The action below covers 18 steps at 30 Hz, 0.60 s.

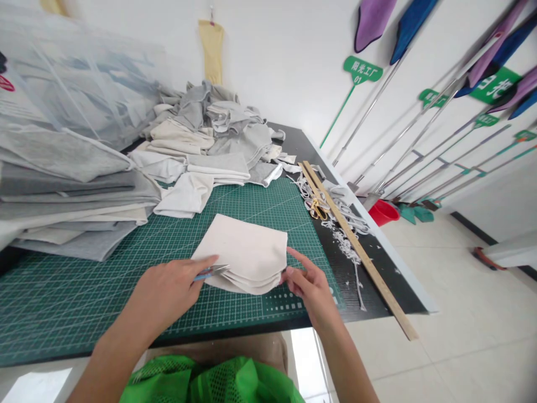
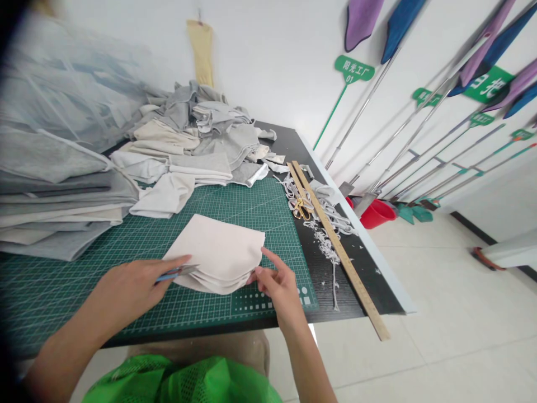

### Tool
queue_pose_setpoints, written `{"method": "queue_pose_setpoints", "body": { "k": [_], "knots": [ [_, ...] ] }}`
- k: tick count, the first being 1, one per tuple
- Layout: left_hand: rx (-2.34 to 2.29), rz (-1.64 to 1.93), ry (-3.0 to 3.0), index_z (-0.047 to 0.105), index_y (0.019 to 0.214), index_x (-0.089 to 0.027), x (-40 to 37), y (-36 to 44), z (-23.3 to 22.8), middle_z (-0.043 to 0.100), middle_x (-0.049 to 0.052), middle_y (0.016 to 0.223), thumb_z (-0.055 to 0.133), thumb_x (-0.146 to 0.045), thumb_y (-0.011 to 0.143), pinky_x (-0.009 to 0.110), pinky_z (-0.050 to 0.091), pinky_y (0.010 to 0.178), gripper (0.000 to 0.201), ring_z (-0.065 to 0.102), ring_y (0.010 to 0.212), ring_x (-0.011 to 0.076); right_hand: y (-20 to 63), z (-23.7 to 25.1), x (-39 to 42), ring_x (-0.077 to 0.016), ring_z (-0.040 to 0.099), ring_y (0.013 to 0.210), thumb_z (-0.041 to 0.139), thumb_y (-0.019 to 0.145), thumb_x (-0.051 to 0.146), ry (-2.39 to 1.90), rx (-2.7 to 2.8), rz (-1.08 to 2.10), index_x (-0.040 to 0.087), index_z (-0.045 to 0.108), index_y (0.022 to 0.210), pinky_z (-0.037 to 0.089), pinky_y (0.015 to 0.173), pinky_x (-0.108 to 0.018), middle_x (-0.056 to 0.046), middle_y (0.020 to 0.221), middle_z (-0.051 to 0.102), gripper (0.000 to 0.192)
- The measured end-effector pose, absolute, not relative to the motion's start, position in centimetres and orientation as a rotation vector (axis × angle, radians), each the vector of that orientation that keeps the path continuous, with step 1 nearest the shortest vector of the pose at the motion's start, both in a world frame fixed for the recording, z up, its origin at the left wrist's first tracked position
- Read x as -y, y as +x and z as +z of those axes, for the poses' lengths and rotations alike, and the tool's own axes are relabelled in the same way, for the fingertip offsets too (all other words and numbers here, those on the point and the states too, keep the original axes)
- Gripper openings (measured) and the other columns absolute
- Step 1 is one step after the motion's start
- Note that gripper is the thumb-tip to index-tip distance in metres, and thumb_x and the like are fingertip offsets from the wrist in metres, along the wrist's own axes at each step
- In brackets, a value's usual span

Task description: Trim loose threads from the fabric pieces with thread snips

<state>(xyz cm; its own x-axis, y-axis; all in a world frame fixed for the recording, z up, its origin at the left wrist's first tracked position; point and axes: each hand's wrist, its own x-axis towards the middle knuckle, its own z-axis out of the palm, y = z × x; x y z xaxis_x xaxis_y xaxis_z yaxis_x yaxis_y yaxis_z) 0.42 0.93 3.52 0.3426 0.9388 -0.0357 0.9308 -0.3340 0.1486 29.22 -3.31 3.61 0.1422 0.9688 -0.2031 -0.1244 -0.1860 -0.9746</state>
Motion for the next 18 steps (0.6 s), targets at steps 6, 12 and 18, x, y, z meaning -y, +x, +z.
{"method": "queue_pose_setpoints", "body": {
  "k": [6, 12, 18],
  "knots": [
    [-1.722, 0.11, 2.447, 0.057, 0.141, -0.044, -1.2, -0.5, 3.0, 0.076, 0.002, 0.12, 0.046, -0.028, 0.092, 0.047, 0.059, 0.081, 0.052, 0.075, 0.099, 0.0314, 30.1, 2.4, 4.8, -0.0146, 0.059, 0.061, 0.074, 0.082, 0.044, -1.422, 1.012, 1.19, 0.017, 0.074, 0.116, 0.041, 0.049, -0.024, -0.009, 0.082, 0.078, 0.044],
    [-1.61, 0.291, 2.311, 0.06, 0.138, -0.045, 1.4, -2.0, 2.1, 0.076, -0.002, 0.12, 0.046, -0.038, 0.093, 0.045, 0.059, 0.087, 0.047, 0.075, 0.093, 0.026, 29.9, 1.1, 7.6, -0.0205, 0.07, 0.075, 0.069, 0.088, 0.043, -1.62, 1.085, 0.91, 0.02, 0.075, 0.114, 0.056, 0.064, -0.031, -0.009, 0.09, 0.079, 0.035],
    [-1.425, 0.529, 2.155, 0.066, 0.13, -0.043, 2.3, -4.0, 2.3, 0.073, -0.006, 0.127, 0.04, -0.036, 0.099, 0.036, 0.057, 0.095, 0.041, 0.071, 0.111, 0.0213, 29.0, 1.3, 8.3, -0.0236, 0.074, 0.08, 0.065, 0.091, 0.036, -1.687, 1.18, 0.751, 0.02, 0.076, 0.111, 0.059, 0.075, -0.037, -0.009, 0.093, 0.08, 0.028]
  ]
}}
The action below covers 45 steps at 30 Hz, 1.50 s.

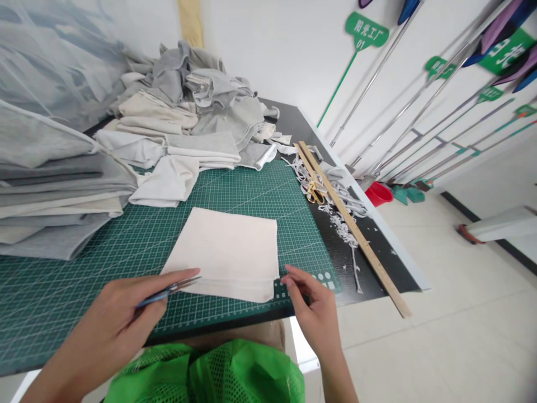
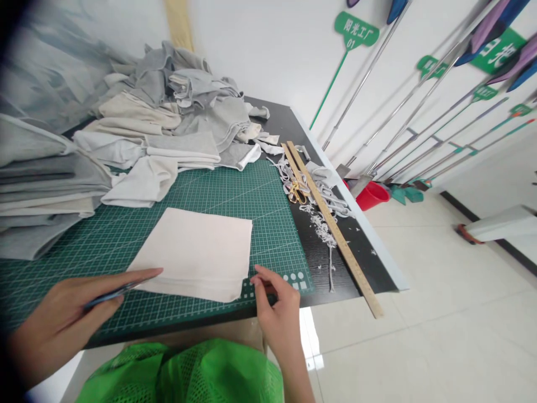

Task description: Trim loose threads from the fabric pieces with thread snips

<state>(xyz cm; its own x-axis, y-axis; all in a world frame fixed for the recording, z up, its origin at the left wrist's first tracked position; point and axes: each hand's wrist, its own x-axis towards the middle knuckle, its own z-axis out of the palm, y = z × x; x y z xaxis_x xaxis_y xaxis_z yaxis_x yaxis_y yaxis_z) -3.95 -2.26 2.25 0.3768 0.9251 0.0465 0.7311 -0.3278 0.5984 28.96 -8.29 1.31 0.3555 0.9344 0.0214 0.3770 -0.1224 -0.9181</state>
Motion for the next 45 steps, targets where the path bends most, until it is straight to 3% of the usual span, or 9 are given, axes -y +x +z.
{"method": "queue_pose_setpoints", "body": {
  "k": [4, 8, 13, 18, 30, 38, 42, 45],
  "knots": [
    [-1.486, 0.626, 2.115, 0.068, 0.127, -0.041, 2.2, -3.8, 2.6, 0.075, -0.005, 0.122, 0.046, -0.039, 0.098, 0.028, 0.059, 0.075, 0.036, 0.075, 0.101, 0.0207, 28.8, 1.8, 8.4, -0.0214, 0.073, 0.084, 0.062, 0.094, 0.028, -1.633, 1.35, 0.678, 0.022, 0.077, 0.109, 0.058, 0.074, -0.033, -0.008, 0.097, 0.078, 0.021],
    [-1.46, 0.748, 2.086, 0.069, 0.126, -0.039, 3.4, -2.2, 2.7, 0.077, -0.003, 0.117, 0.053, -0.042, 0.098, 0.026, 0.06, 0.077, 0.033, 0.075, 0.099, 0.0186, 29.0, 1.9, 8.8, -0.0184, 0.069, 0.083, 0.062, 0.094, 0.021, -1.553, 1.458, 0.624, 0.024, 0.077, 0.108, 0.056, 0.074, -0.031, -0.007, 0.099, 0.073, 0.021],
    [-1.336, 0.796, 2.126, 0.065, 0.132, -0.034, 4.6, -0.6, 1.9, 0.077, 0.0, 0.116, 0.055, -0.037, 0.098, 0.025, 0.062, 0.076, 0.036, 0.077, 0.092, 0.0165, 29.0, 1.6, 9.2, -0.0151, 0.063, 0.075, 0.062, 0.093, 0.016, -1.523, 1.536, 0.52, 0.025, 0.077, 0.107, 0.053, 0.063, -0.027, -0.006, 0.098, 0.067, 0.022],
    [-1.324, 0.833, 2.194, 0.06, 0.136, -0.038, 4.7, -1.0, 1.5, 0.077, -0.003, 0.116, 0.057, -0.035, 0.098, 0.02, 0.062, 0.074, 0.038, 0.077, 0.092, 0.0137, 29.1, 1.3, 9.4, -0.0137, 0.061, 0.077, 0.063, 0.092, 0.011, -1.477, 1.567, 0.505, 0.027, 0.075, 0.112, 0.052, 0.063, -0.026, -0.005, 0.1, 0.065, 0.028],
    [-1.166, 0.682, 2.331, 0.05, 0.144, -0.036, 6.2, 3.4, 2.8, 0.076, -0.005, 0.12, 0.05, -0.039, 0.101, 0.027, 0.063, 0.081, 0.043, 0.076, 0.099, 0.0146, 29.1, 1.5, 9.4, -0.0184, 0.063, 0.089, 0.071, 0.088, 0.013, -1.427, 1.763, 0.496, 0.021, 0.076, 0.106, 0.054, 0.075, -0.033, -0.006, 0.096, 0.064, 0.021],
    [-1.259, 0.555, 2.492, 0.05, 0.144, -0.03, 7.1, 5.0, 2.8, 0.076, 0.001, 0.102, 0.045, -0.037, 0.102, 0.032, 0.056, 0.055, 0.043, 0.073, 0.068, 0.0175, 28.3, 0.8, 9.5, -0.0169, 0.062, 0.087, 0.068, 0.088, 0.004, -1.362, 1.732, 0.395, 0.02, 0.075, 0.103, 0.053, 0.076, -0.032, -0.005, 0.094, 0.066, 0.023],
    [-1.304, 0.533, 2.577, 0.05, 0.144, -0.028, 7.4, 5.7, 2.7, 0.07, -0.002, 0.083, 0.046, -0.04, 0.102, 0.033, 0.05, 0.051, 0.044, 0.069, 0.06, 0.0177, 28.5, 0.7, 9.7, -0.0167, 0.064, 0.087, 0.068, 0.088, 0.001, -1.322, 1.732, 0.402, 0.02, 0.073, 0.102, 0.053, 0.08, -0.034, -0.005, 0.095, 0.07, 0.025],
    [-1.312, 0.547, 2.625, 0.052, 0.143, -0.026, 7.5, 6.2, 2.7, 0.068, -0.001, 0.081, 0.047, -0.04, 0.102, 0.033, 0.048, 0.051, 0.043, 0.066, 0.057, 0.0167, 28.7, 0.7, 9.7, -0.0166, 0.065, 0.087, 0.066, 0.088, 0.0, -1.333, 1.743, 0.409, 0.02, 0.072, 0.101, 0.053, 0.08, -0.034, -0.005, 0.095, 0.071, 0.024]
  ]
}}
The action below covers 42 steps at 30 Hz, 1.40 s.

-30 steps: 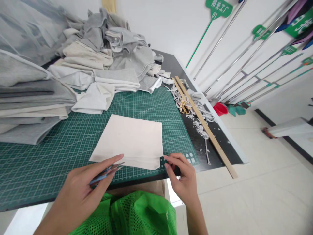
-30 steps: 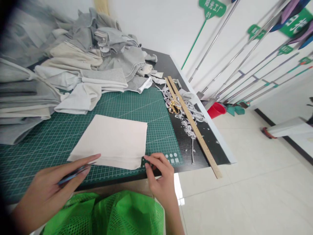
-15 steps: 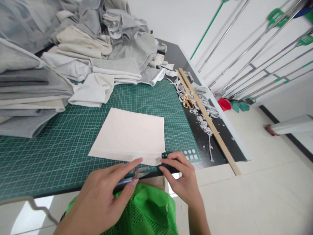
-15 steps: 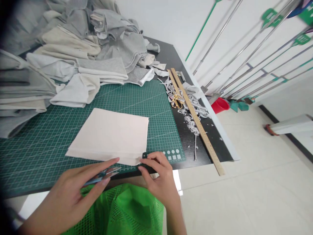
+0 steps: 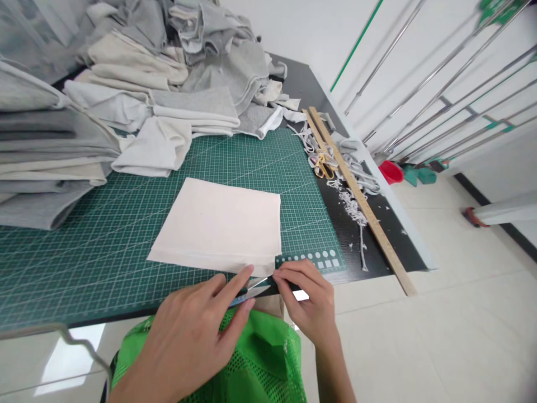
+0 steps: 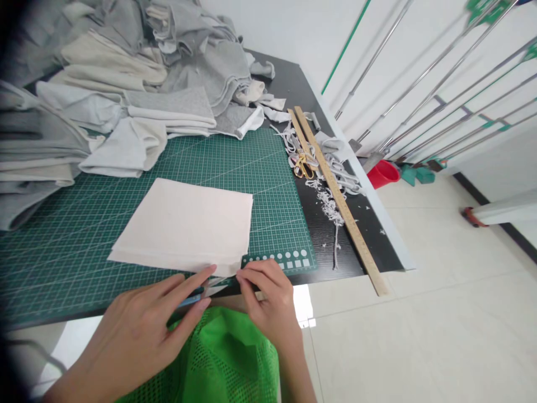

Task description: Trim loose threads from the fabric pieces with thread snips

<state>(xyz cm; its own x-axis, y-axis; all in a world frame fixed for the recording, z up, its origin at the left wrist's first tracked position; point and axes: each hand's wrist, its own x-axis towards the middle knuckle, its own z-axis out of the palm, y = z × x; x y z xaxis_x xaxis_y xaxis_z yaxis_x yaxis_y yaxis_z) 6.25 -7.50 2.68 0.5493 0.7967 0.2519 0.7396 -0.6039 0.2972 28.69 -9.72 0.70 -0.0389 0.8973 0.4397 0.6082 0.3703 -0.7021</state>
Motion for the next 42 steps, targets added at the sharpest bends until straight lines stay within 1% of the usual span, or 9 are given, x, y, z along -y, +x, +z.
{"method": "queue_pose_setpoints", "body": {
  "k": [5, 11, 19, 24, 29, 33, 38, 42],
  "knots": [
    [-1.346, 0.601, 2.704, 0.055, 0.14, -0.026, 7.3, 6.9, 2.8, 0.065, 0.0, 0.081, 0.05, -0.039, 0.1, 0.033, 0.045, 0.05, 0.042, 0.064, 0.056, 0.0165, 28.4, 0.5, 10.1, -0.0165, 0.064, 0.087, 0.066, 0.087, -0.001, -1.313, 1.714, 0.359, 0.019, 0.069, 0.1, 0.053, 0.08, -0.034, -0.005, 0.095, 0.07, 0.024],
    [-1.282, 0.607, 2.798, 0.058, 0.137, -0.028, 6.9, 7.2, 2.7, 0.062, -0.001, 0.079, 0.054, -0.037, 0.098, 0.033, 0.043, 0.052, 0.041, 0.06, 0.057, 0.0169, 28.1, 0.2, 10.4, -0.0171, 0.064, 0.087, 0.063, 0.088, -0.001, -1.326, 1.709, 0.306, 0.019, 0.067, 0.101, 0.053, 0.078, -0.034, -0.005, 0.095, 0.069, 0.024],
    [-1.083, 0.784, 2.957, 0.062, 0.135, -0.021, 6.0, 6.9, 2.8, 0.062, -0.001, 0.076, 0.068, -0.026, 0.091, 0.033, 0.045, 0.062, 0.045, 0.058, 0.064, 0.0162, 28.0, 0.6, 10.2, -0.0185, 0.063, 0.085, 0.061, 0.088, 0.001, -1.357, 1.704, 0.337, 0.02, 0.065, 0.097, 0.052, 0.076, -0.035, -0.005, 0.092, 0.068, 0.021],
    [-1.025, 0.741, 3.025, 0.061, 0.136, -0.02, 5.8, 7.1, 3.0, 0.062, 0.0, 0.075, 0.07, -0.022, 0.089, 0.033, 0.046, 0.063, 0.048, 0.058, 0.068, 0.0177, 27.9, 0.8, 10.2, -0.0172, 0.061, 0.085, 0.061, 0.088, 0.001, -1.36, 1.693, 0.353, 0.019, 0.063, 0.096, 0.051, 0.075, -0.034, -0.004, 0.09, 0.067, 0.02],
    [-0.907, 0.771, 3.104, 0.058, 0.139, -0.014, 5.6, 7.0, 3.0, 0.064, 0.0, 0.077, 0.074, -0.016, 0.085, 0.034, 0.047, 0.064, 0.057, 0.06, 0.074, 0.0181, 28.0, 0.7, 10.2, -0.0175, 0.061, 0.083, 0.061, 0.089, 0.003, -1.372, 1.689, 0.376, 0.02, 0.063, 0.095, 0.05, 0.073, -0.034, -0.004, 0.089, 0.066, 0.018],
    [-0.882, 0.8, 3.109, 0.06, 0.136, -0.012, 5.5, 7.1, 3.1, 0.063, -0.001, 0.077, 0.073, -0.014, 0.085, 0.033, 0.048, 0.064, 0.053, 0.06, 0.074, 0.017, 28.0, 0.6, 10.1, -0.0179, 0.061, 0.083, 0.06, 0.091, 0.005, -1.394, 1.694, 0.365, 0.02, 0.063, 0.096, 0.051, 0.072, -0.035, -0.004, 0.09, 0.066, 0.016],
    [-0.875, 0.716, 3.161, 0.061, 0.135, -0.013, 5.4, 7.0, 3.4, 0.063, 0.0, 0.077, 0.065, -0.014, 0.091, 0.031, 0.049, 0.062, 0.045, 0.059, 0.07, 0.0149, 28.0, 0.8, 10.0, -0.0179, 0.061, 0.081, 0.059, 0.092, 0.009, -1.399, 1.686, 0.384, 0.021, 0.063, 0.093, 0.051, 0.071, -0.036, -0.003, 0.088, 0.066, 0.013],
    [-0.874, 0.695, 3.186, 0.061, 0.135, -0.013, 5.5, 7.3, 3.6, 0.063, 0.0, 0.076, 0.063, -0.015, 0.092, 0.031, 0.049, 0.061, 0.043, 0.06, 0.068, 0.0148, 28.0, 0.9, 10.1, -0.0172, 0.061, 0.08, 0.059, 0.092, 0.008, -1.393, 1.684, 0.399, 0.021, 0.063, 0.092, 0.051, 0.072, -0.036, -0.003, 0.086, 0.065, 0.014]
  ]
}}
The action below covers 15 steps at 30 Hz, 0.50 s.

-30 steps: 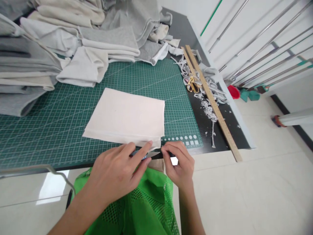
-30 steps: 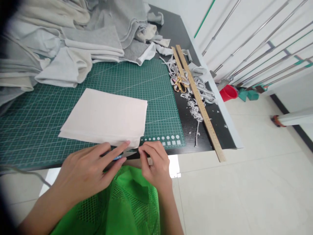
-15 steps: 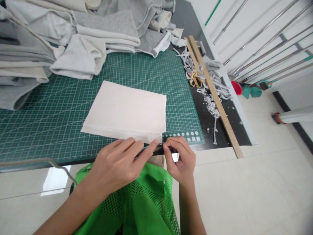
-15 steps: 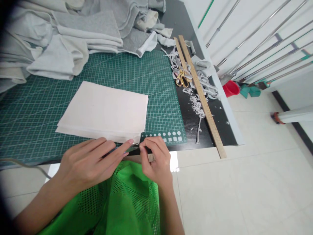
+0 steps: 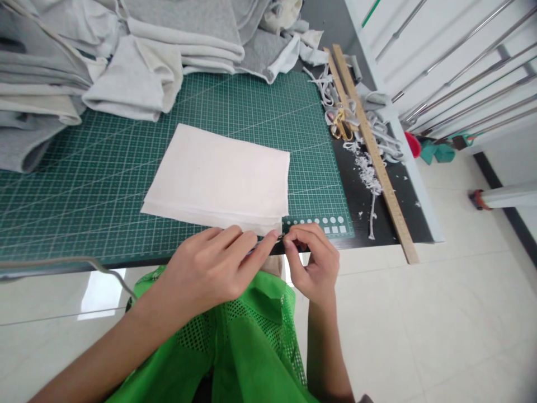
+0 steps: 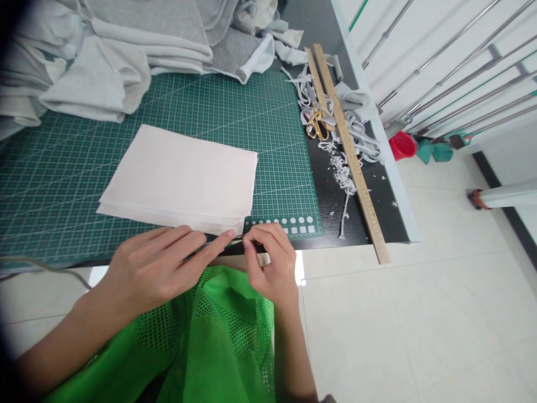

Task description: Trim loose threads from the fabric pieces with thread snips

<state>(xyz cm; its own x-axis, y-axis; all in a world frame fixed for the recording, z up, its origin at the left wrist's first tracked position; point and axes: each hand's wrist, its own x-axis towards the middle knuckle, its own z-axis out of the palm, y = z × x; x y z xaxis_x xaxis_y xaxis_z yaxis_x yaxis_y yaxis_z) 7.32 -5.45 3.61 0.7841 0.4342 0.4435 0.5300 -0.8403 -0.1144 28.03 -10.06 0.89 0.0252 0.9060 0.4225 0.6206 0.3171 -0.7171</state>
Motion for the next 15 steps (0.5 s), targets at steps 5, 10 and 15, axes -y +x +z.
{"method": "queue_pose_setpoints", "body": {
  "k": [5, 10, 15],
  "knots": [
    [0.736, -0.619, -2.729, 0.063, 0.131, -0.011, 5.55, 8.18, 3.54, 0.062, 0.0, 0.073, 0.059, -0.013, 0.095, 0.03, 0.048, 0.059, 0.036, 0.06, 0.066, 0.0143, 27.99, 0.69, 10.08, -0.0176, 0.061, 0.08, 0.059, 0.092, 0.008, -1.385, 1.674, 0.375, 0.021, 0.063, 0.092, 0.051, 0.07, -0.035, -0.003, 0.087, 0.066, 0.014],
    [0.736, -0.634, -2.759, 0.059, 0.134, -0.004, 5.67, 8.29, 3.17, 0.059, -0.001, 0.073, 0.063, -0.012, 0.093, 0.03, 0.047, 0.058, 0.043, 0.058, 0.064, 0.0142, 27.95, 0.65, 10.0, -0.0168, 0.06, 0.078, 0.06, 0.091, 0.008, -1.386, 1.673, 0.366, 0.021, 0.063, 0.092, 0.05, 0.067, -0.033, -0.003, 0.086, 0.065, 0.013],
    [0.767, -0.604, -2.762, 0.057, 0.136, -0.004, 5.73, 8.21, 2.85, 0.064, 0.002, 0.079, 0.06, -0.01, 0.094, 0.029, 0.047, 0.059, 0.043, 0.06, 0.067, 0.0144, 27.88, 0.64, 9.98, -0.0169, 0.06, 0.08, 0.06, 0.091, 0.007, -1.406, 1.699, 0.339, 0.021, 0.062, 0.093, 0.05, 0.069, -0.034, -0.003, 0.087, 0.065, 0.014]
  ]
}}
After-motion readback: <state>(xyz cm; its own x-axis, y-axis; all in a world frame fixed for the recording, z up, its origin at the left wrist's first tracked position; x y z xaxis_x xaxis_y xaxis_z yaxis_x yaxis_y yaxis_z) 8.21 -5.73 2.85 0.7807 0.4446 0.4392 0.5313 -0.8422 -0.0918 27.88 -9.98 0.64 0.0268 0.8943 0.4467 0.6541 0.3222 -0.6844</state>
